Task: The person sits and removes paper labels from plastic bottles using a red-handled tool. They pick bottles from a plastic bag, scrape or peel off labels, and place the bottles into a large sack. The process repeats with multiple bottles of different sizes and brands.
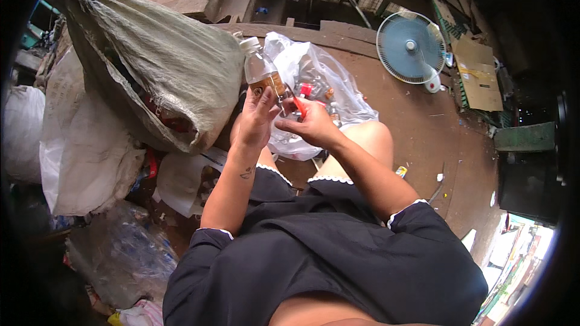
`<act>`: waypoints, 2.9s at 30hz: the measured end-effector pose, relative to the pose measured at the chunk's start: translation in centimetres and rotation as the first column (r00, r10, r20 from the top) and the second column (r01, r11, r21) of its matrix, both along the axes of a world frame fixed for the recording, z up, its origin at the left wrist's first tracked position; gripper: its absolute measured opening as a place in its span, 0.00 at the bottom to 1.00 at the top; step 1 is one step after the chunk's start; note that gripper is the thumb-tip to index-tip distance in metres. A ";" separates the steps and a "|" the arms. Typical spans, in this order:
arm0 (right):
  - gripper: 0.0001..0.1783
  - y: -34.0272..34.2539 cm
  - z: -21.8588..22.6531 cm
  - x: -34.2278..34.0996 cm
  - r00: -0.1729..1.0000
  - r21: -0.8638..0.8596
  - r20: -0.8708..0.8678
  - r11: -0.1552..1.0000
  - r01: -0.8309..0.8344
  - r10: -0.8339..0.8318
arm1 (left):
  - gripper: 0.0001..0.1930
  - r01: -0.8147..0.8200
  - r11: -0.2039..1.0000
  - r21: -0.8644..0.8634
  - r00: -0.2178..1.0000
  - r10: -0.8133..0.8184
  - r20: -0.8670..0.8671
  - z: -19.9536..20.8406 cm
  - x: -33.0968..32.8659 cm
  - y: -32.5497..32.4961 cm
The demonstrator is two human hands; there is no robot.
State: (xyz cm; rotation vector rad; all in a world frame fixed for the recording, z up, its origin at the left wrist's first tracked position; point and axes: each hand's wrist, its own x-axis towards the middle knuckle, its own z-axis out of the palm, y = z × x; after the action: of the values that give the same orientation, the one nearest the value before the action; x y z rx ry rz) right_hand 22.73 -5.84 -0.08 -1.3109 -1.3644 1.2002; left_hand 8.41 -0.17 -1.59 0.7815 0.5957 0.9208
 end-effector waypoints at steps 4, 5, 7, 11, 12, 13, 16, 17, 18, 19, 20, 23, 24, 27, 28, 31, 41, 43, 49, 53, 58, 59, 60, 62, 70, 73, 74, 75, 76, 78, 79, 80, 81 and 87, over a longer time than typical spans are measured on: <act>0.19 -3.8 2.4 0.3 0.951 -0.181 -0.289 0.982 0.059 -0.110 | 0.26 -0.003 0.996 0.088 0.994 -0.006 0.107 0.5 -1.0 -2.2; 0.19 -4.4 3.7 -0.3 0.930 -0.217 -0.346 0.975 0.046 -0.121 | 0.26 -0.006 0.991 0.131 0.996 -0.006 0.094 0.5 -1.6 -2.7; 0.18 -5.7 5.6 -1.2 0.905 -0.260 -0.421 0.964 -0.052 -0.065 | 0.27 -0.084 0.971 0.225 0.996 0.086 0.003 1.4 -2.2 -4.1; 0.15 -6.6 6.5 -2.3 0.824 -0.272 -0.567 0.943 -0.190 0.002 | 0.25 -0.200 0.904 0.378 0.965 0.248 -0.082 2.0 -2.3 -5.6; 0.14 -6.6 6.4 -2.4 0.799 -0.264 -0.601 0.939 -0.219 0.018 | 0.23 -0.222 0.888 0.402 0.957 0.278 -0.087 2.1 -2.4 -5.8; 0.14 -6.7 6.5 -2.5 0.804 -0.258 -0.594 0.943 -0.211 0.018 | 0.23 -0.185 0.879 0.439 0.951 0.272 -0.144 2.1 -2.6 -5.9; 0.14 -6.8 6.8 -2.6 0.818 -0.243 -0.575 0.951 -0.191 0.017 | 0.26 -0.210 0.833 0.512 0.930 0.332 -0.159 3.4 -2.4 -6.8; 0.14 -7.0 7.0 -2.6 0.831 -0.241 -0.556 0.954 -0.178 0.015 | 0.25 -0.216 0.834 0.507 0.925 0.341 -0.167 3.7 -2.4 -7.0; 0.13 -7.3 7.4 -2.7 0.843 -0.240 -0.537 0.957 -0.165 0.011 | 0.25 -0.221 0.837 0.501 0.920 0.349 -0.177 4.0 -2.4 -7.2; 0.13 -7.6 7.6 -2.8 0.856 -0.239 -0.518 0.959 -0.151 0.006 | 0.25 -0.226 0.839 0.494 0.915 0.357 -0.187 4.2 -2.4 -7.3; 0.13 -7.8 6.9 -2.8 0.881 -0.202 -0.473 0.970 -0.133 0.022 | 0.25 -0.234 0.851 0.471 0.915 0.356 -0.189 4.0 -2.4 -7.2; 0.10 -8.1 4.1 -2.6 0.983 -0.064 -0.184 0.997 -0.038 0.025 | 0.24 -0.255 0.873 0.415 0.919 0.352 -0.175 3.6 -3.0 -6.8; 0.11 -8.2 4.7 -2.7 0.999 -0.008 -0.035 1.000 0.028 -0.028 | 0.24 -0.257 0.879 0.402 0.924 0.345 -0.164 3.7 -3.1 -6.7; 0.21 -9.2 7.9 -3.2 0.928 0.102 0.335 0.986 0.134 -0.161 | 0.24 -0.274 0.890 0.365 0.932 0.339 -0.129 3.6 -2.7 -7.0; 0.22 -9.1 7.9 -3.3 0.918 0.131 0.353 0.981 0.145 -0.182 | 0.24 -0.281 0.893 0.351 0.933 0.339 -0.116 3.5 -2.5 -7.2; 0.25 -8.6 7.9 -3.5 0.902 0.205 0.360 0.963 0.172 -0.238 | 0.26 -0.323 0.881 0.346 0.922 0.375 -0.095 3.0 -1.5 -8.4; 0.23 -9.5 8.3 -3.1 0.921 0.205 0.371 0.978 0.045 -0.120 | 0.33 -0.282 0.951 0.129 0.951 0.295 -0.089 2.7 -2.3 -8.1; 0.22 -10.1 8.7 -3.3 0.918 0.144 0.390 0.989 0.014 -0.070 | 0.33 -0.320 0.937 0.138 0.936 0.335 -0.109 3.1 -2.2 -8.1; 0.23 -9.8 9.7 -4.0 0.894 0.097 0.437 0.994 0.058 -0.095 | 0.32 -0.463 0.862 0.208 0.863 0.492 -0.118 4.1 -1.7 -8.5; 0.25 -9.9 8.3 -4.7 0.802 0.366 0.536 0.928 0.062 -0.265 | 0.29 -0.490 0.839 0.237 0.846 0.523 -0.102 4.6 -1.5 -9.0; 0.26 -9.2 8.2 -4.6 0.788 0.372 0.544 0.925 0.080 -0.287 | 0.27 -0.437 0.864 0.250 0.880 0.468 -0.078 3.5 -1.0 -9.1; 0.27 -9.0 8.1 -4.5 0.781 0.396 0.551 0.916 0.065 -0.294 | 0.26 -0.417 0.871 0.259 0.890 0.449 -0.077 3.6 -1.0 -9.0; 0.27 -9.0 8.0 -4.5 0.772 0.418 0.560 0.907 0.050 -0.301 | 0.26 -0.396 0.879 0.266 0.900 0.429 -0.077 3.8 -1.2 -9.0; 0.28 -8.8 8.0 -4.3 0.742 0.451 0.579 0.891 0.055 -0.338 | 0.25 -0.361 0.887 0.287 0.910 0.402 -0.101 3.7 -1.2 -9.3; 0.24 -6.6 4.8 -1.4 0.940 0.406 0.219 0.900 0.156 -0.262 | 0.34 -0.172 0.981 0.088 0.985 0.170 0.033 3.0 -0.7 -10.0; 0.25 -6.0 4.1 -0.8 0.981 0.151 0.002 0.970 0.191 -0.194 | 0.39 -0.009 0.997 -0.075 0.988 0.020 0.151 3.5 -1.6 -9.4; 0.24 -5.9 3.8 -0.7 0.982 0.108 -0.022 0.976 0.188 -0.187 | 0.41 0.020 0.995 -0.098 0.985 -0.003 0.170 3.5 -1.9 -9.2; 0.24 -5.7 3.4 -0.5 0.982 0.065 -0.045 0.981 0.185 -0.183 | 0.41 0.122 0.992 0.009 0.965 -0.121 0.231 3.7 -2.2 -9.1; 0.23 -5.5 3.0 -0.3 0.981 0.021 -0.068 0.983 0.182 -0.181 | 0.40 0.121 0.993 -0.003 0.960 -0.116 0.255 3.9 -2.2 -9.2; 0.21 -5.5 2.0 -0.4 0.983 0.006 -0.089 0.986 0.165 -0.164 | 0.40 0.116 0.993 -0.024 0.947 -0.104 0.305 4.4 -2.3 -9.3; 0.20 -5.9 2.3 -1.0 0.982 0.070 -0.047 0.980 0.187 -0.184 | 0.39 0.062 0.997 -0.035 0.956 -0.049 0.290 4.3 -2.2 -9.3; 0.20 -6.1 1.3 -1.1 0.979 -0.013 -0.095 0.984 0.178 -0.178 | 0.39 0.006 0.999 -0.045 0.962 0.007 0.274 4.1 -2.1 -9.2; 0.21 -6.2 0.8 -1.3 0.973 -0.096 -0.140 0.981 0.170 -0.182 | 0.38 -0.048 0.997 -0.056 0.964 0.061 0.258 3.8 -2.1 -9.1; 0.26 -8.8 3.0 -2.9 0.889 -0.246 -0.451 0.969 -0.034 -0.083 | 0.30 -0.197 0.980 -0.015 0.964 0.196 0.182 2.7 -2.3 -7.9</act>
State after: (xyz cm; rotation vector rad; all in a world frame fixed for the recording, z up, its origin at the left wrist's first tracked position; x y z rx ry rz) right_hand 19.82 -14.62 2.92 -1.1060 -0.8717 1.5832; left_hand 6.13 -8.11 1.15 0.6396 0.5165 1.1627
